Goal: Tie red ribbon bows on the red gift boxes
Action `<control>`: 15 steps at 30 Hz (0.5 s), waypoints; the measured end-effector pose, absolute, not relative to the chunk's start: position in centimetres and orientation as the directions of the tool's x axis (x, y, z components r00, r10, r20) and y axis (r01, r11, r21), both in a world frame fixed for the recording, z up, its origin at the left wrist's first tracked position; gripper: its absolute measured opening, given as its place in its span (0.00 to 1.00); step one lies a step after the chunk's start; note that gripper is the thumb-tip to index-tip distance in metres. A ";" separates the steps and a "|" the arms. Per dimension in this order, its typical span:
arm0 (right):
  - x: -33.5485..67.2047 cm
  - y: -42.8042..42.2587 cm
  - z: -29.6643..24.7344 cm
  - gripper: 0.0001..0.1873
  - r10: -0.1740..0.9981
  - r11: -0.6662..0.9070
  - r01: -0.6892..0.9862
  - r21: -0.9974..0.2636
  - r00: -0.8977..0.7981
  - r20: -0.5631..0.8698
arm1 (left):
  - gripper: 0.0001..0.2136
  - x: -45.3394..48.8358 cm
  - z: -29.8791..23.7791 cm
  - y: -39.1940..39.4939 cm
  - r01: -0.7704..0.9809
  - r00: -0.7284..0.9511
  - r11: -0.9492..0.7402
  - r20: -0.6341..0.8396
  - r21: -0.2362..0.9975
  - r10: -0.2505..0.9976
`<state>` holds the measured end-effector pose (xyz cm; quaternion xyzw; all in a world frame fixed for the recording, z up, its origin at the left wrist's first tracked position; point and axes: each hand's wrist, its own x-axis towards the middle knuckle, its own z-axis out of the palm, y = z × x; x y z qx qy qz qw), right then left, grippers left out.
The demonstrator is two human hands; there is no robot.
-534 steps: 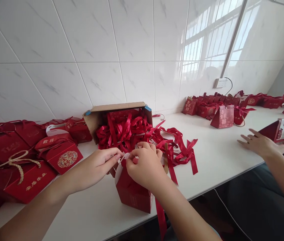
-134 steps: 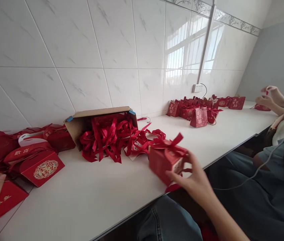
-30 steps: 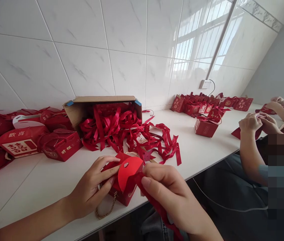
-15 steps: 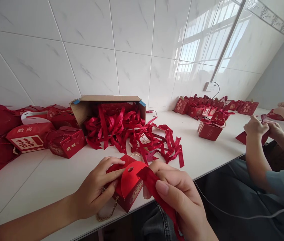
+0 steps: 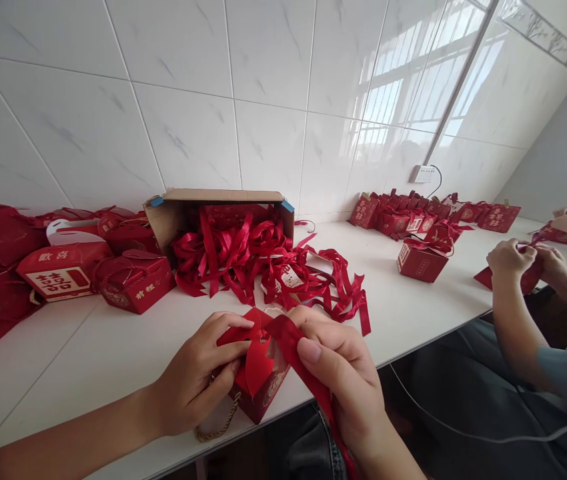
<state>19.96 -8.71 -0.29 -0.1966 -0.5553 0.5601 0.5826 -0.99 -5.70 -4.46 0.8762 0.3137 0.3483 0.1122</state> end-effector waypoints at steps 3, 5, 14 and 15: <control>20.1 -8.8 -0.8 0.14 0.872 0.306 -0.408 -0.860 -0.243 0.426 | 0.14 -1.0 -4.5 -5.7 0.467 0.554 -0.777 0.545 0.423 0.630; 20.5 -9.0 -1.3 0.14 0.871 0.320 -0.391 -0.863 -0.236 0.430 | 0.14 -0.9 -4.5 -5.7 0.469 0.548 -0.773 0.545 0.428 0.634; 22.7 -9.2 -1.5 0.16 0.817 0.461 -0.272 -0.845 -0.241 0.524 | 0.15 -0.9 -4.5 -5.8 0.475 0.538 -0.763 0.541 0.439 0.646; 22.8 -9.2 -1.4 0.16 0.805 0.478 -0.258 -0.840 -0.255 0.536 | 0.15 -0.9 -4.5 -5.8 0.474 0.536 -0.762 0.543 0.440 0.647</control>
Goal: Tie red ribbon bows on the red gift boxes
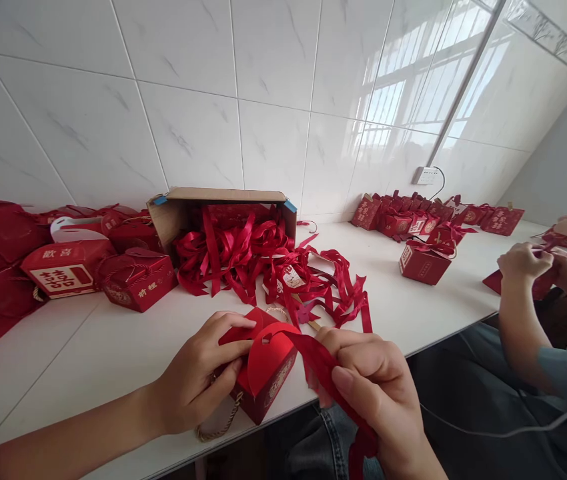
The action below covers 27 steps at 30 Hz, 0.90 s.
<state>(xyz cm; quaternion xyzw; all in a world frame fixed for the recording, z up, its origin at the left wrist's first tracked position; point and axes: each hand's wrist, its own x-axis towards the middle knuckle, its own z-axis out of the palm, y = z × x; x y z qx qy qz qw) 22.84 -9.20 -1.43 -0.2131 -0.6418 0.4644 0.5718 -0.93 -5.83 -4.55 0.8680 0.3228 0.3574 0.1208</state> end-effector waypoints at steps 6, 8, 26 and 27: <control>24.1 -9.2 -1.3 0.22 0.812 0.435 -0.045 -0.899 -0.411 0.414 | 0.16 -0.9 -4.6 -5.8 0.482 0.534 -0.762 0.544 0.433 0.647; 24.5 -9.4 -1.6 0.22 0.801 0.426 0.013 -0.905 -0.470 0.370 | 0.14 -0.9 -4.7 -5.8 0.476 0.535 -0.767 0.551 0.430 0.641; 25.7 -9.0 -1.0 0.22 0.927 0.282 0.297 -0.912 -0.329 0.179 | 0.13 -0.9 -4.5 -5.8 0.480 0.536 -0.761 0.541 0.436 0.648; 25.6 -9.0 -1.1 0.21 0.940 0.263 0.283 -0.922 -0.292 0.178 | 0.14 -0.9 -4.5 -5.8 0.479 0.536 -0.761 0.541 0.437 0.648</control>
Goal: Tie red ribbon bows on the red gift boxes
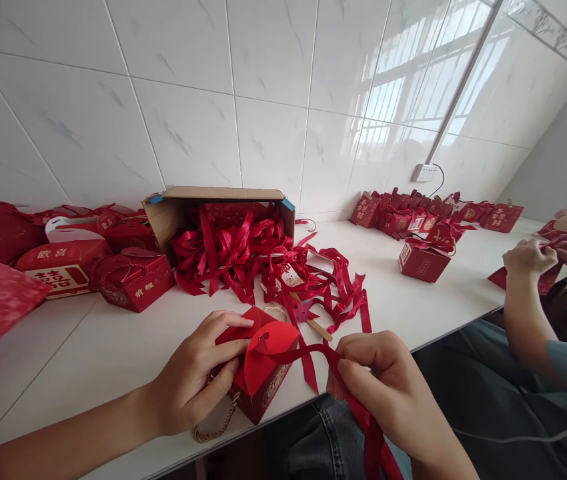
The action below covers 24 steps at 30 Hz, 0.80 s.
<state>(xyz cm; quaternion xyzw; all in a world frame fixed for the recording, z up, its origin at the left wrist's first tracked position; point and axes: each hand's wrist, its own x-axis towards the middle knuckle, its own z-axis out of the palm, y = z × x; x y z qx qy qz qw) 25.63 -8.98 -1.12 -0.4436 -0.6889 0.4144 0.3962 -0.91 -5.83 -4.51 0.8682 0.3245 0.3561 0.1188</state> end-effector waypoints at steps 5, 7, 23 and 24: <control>25.6 -9.5 -1.5 0.19 0.972 0.214 0.182 -0.960 -0.137 0.191 | 0.15 -0.9 -4.5 -5.8 0.481 0.536 -0.761 0.541 0.436 0.648; 25.6 -9.6 -1.6 0.19 0.973 0.217 0.165 -0.962 -0.113 0.200 | 0.15 -0.9 -4.5 -5.8 0.482 0.536 -0.759 0.539 0.437 0.650; 23.7 -9.9 -1.1 0.14 0.915 0.401 0.358 -0.843 -0.203 0.349 | 0.17 -0.8 -3.7 -5.5 0.516 0.502 -0.731 0.534 0.446 0.680; 23.8 -10.0 -1.1 0.13 0.913 0.407 0.382 -0.830 -0.204 0.354 | 0.18 -0.7 -3.4 -5.4 0.532 0.495 -0.726 0.536 0.436 0.684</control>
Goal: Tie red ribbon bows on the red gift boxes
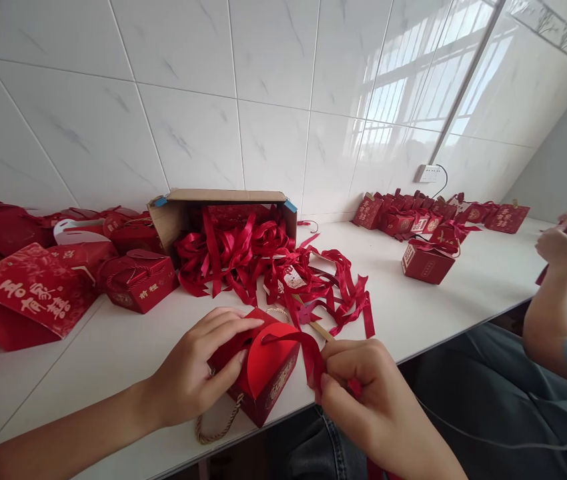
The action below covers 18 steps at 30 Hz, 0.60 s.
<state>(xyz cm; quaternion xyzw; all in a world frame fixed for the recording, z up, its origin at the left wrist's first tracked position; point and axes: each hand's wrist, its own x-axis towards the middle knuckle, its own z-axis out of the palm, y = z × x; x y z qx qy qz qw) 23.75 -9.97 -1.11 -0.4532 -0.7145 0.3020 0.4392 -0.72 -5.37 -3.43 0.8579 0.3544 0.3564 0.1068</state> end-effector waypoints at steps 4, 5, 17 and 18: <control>23.9 -9.9 -0.7 0.14 0.894 0.437 0.428 -0.791 -0.302 0.331 | 0.16 -0.2 -2.5 -4.9 0.588 0.474 -0.709 0.544 0.389 0.693; 23.8 -9.9 -0.7 0.15 0.890 0.443 0.440 -0.781 -0.324 0.322 | 0.14 -0.1 -2.3 -4.7 0.593 0.475 -0.711 0.548 0.378 0.688; 26.3 -9.1 0.6 0.09 0.901 0.392 0.620 -0.679 -0.407 0.148 | 0.06 -0.1 0.7 -3.3 0.636 0.447 -0.771 0.799 0.032 0.402; 26.4 -8.9 1.0 0.13 0.912 0.384 0.628 -0.677 -0.373 0.171 | 0.06 0.0 1.2 -3.1 0.641 0.445 -0.767 0.804 0.022 0.395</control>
